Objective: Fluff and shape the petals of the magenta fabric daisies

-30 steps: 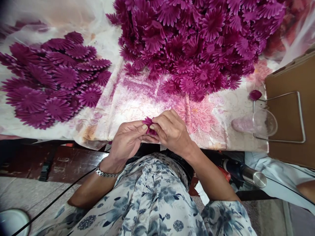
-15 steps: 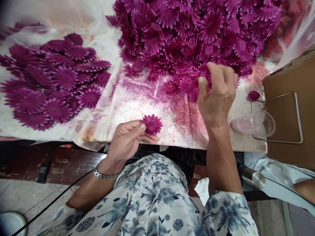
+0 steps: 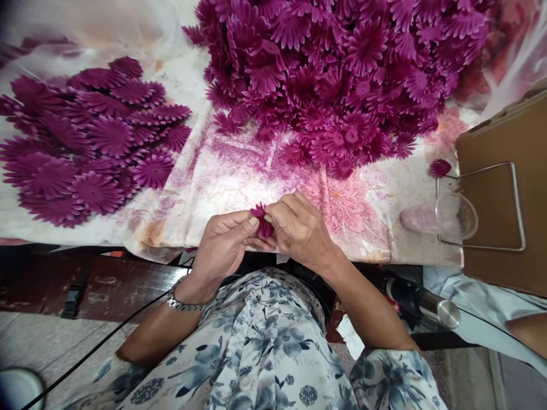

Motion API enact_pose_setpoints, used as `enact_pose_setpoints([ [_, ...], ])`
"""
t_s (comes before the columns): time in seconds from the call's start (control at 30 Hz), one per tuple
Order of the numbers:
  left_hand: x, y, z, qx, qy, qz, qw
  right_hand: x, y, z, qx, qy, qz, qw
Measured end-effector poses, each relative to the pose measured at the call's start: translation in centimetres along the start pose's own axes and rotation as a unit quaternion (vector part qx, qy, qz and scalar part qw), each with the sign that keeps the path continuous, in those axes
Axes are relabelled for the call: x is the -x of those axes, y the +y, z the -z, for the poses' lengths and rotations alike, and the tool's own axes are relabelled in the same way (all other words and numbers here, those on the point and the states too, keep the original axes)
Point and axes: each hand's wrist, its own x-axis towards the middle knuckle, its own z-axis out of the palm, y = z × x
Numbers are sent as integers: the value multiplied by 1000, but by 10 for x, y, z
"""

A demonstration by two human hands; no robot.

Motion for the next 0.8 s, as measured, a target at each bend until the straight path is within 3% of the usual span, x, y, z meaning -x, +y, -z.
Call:
enact_pose_setpoints([
  [0.23,0,-3,-2,8,33,-23,999,-3,-8,-1,30,49,28,998],
  [0.67,-1,1,-6,63,133,-32,989,-2,-17,2,49,64,51,995],
  [0.8,-1,5,0,78,125,-62,987,-9,-1,17,105,104,47,988],
])
